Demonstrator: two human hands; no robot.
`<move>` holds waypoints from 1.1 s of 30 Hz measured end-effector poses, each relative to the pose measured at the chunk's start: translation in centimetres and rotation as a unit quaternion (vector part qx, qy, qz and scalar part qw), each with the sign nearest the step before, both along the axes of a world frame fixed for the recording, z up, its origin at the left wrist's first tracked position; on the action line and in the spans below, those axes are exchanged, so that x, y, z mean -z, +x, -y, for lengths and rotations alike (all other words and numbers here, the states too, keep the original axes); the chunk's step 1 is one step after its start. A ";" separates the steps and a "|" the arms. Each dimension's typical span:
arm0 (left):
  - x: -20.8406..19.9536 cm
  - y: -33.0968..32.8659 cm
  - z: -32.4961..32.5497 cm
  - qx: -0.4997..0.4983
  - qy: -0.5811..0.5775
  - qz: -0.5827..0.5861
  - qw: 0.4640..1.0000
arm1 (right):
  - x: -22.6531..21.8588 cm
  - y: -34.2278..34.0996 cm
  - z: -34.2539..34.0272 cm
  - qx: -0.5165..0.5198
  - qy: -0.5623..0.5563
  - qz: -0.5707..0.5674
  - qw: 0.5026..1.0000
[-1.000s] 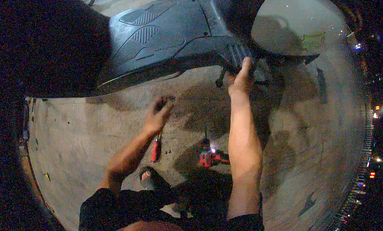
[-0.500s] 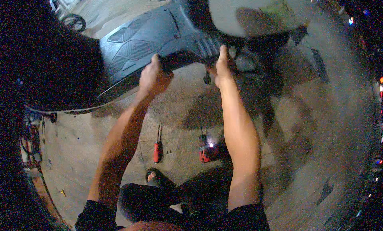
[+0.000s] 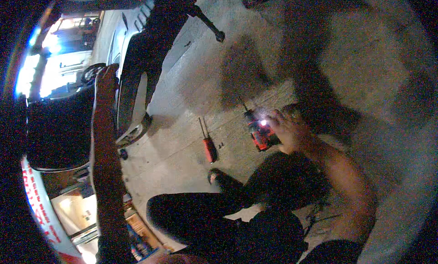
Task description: The person uses a cordless drill to remove screws from the floorboard of a light blue scooter. After unscrewing several fasteners, the person lifts and removes the floorboard, exposing the internal components underneath.
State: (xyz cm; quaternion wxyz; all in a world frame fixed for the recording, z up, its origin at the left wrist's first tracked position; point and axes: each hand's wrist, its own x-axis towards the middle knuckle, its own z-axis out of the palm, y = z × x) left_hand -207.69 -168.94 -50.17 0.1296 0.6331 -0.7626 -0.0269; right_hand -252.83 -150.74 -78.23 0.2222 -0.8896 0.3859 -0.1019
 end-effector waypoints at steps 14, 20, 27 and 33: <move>34.0 -16.8 -17.2 -0.110 0.336 -0.111 0.929 | 3.8 -2.0 -0.9 0.167 0.198 0.156 0.953; 24.2 -13.1 -12.7 -0.135 0.264 -0.053 0.954 | -0.3 2.7 7.9 0.098 0.174 0.466 0.862; 4.9 -13.8 3.1 0.113 -0.157 0.141 0.971 | -4.1 6.3 14.2 0.193 -0.074 0.562 0.801; 7.0 -15.7 9.7 0.039 -0.135 0.194 0.971 | -3.1 5.2 14.1 0.210 0.062 0.579 0.785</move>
